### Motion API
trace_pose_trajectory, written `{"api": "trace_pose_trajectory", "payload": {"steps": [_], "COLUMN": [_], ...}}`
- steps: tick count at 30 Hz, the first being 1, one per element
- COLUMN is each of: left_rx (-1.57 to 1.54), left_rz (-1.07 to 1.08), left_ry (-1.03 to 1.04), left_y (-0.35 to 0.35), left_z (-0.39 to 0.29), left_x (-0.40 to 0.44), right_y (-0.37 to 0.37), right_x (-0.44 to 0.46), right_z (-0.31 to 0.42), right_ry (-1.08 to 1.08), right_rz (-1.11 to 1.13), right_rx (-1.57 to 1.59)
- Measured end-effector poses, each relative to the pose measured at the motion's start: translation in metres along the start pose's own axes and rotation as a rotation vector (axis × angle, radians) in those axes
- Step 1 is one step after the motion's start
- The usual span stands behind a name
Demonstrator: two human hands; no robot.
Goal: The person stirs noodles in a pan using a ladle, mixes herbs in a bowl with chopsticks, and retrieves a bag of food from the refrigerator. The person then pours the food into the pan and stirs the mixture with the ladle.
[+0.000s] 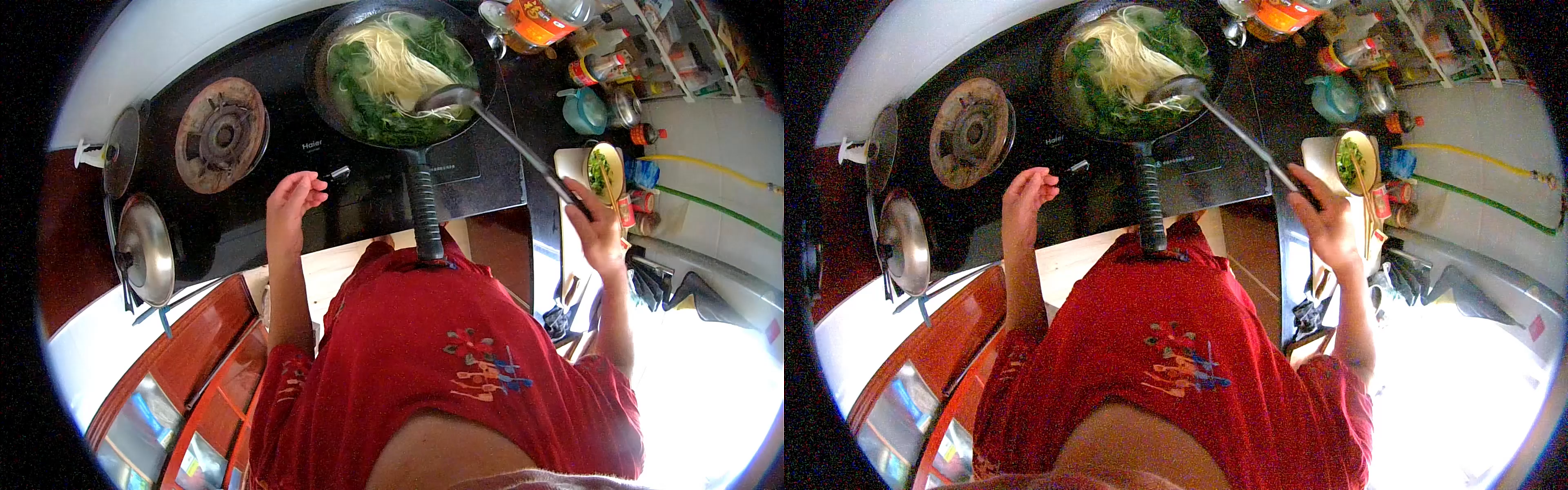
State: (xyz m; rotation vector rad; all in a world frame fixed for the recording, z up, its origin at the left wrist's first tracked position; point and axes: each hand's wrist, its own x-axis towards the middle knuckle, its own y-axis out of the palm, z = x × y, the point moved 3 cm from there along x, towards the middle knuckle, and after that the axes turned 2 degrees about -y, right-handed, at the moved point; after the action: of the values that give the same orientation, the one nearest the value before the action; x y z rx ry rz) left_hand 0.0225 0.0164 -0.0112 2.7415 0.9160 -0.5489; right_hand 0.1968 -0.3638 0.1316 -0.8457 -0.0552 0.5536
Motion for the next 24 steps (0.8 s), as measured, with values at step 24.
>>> {"api": "trace_pose_trajectory", "payload": {"steps": [24], "left_rx": [-0.109], "left_rz": [-0.088], "left_ry": [-0.067], "left_y": [-0.019], "left_z": [0.021], "left_x": [-0.008], "right_y": [0.085], "right_x": [0.082], "right_z": [0.043], "right_ry": [-0.023], "right_rz": [0.115], "right_rx": [0.279]}}
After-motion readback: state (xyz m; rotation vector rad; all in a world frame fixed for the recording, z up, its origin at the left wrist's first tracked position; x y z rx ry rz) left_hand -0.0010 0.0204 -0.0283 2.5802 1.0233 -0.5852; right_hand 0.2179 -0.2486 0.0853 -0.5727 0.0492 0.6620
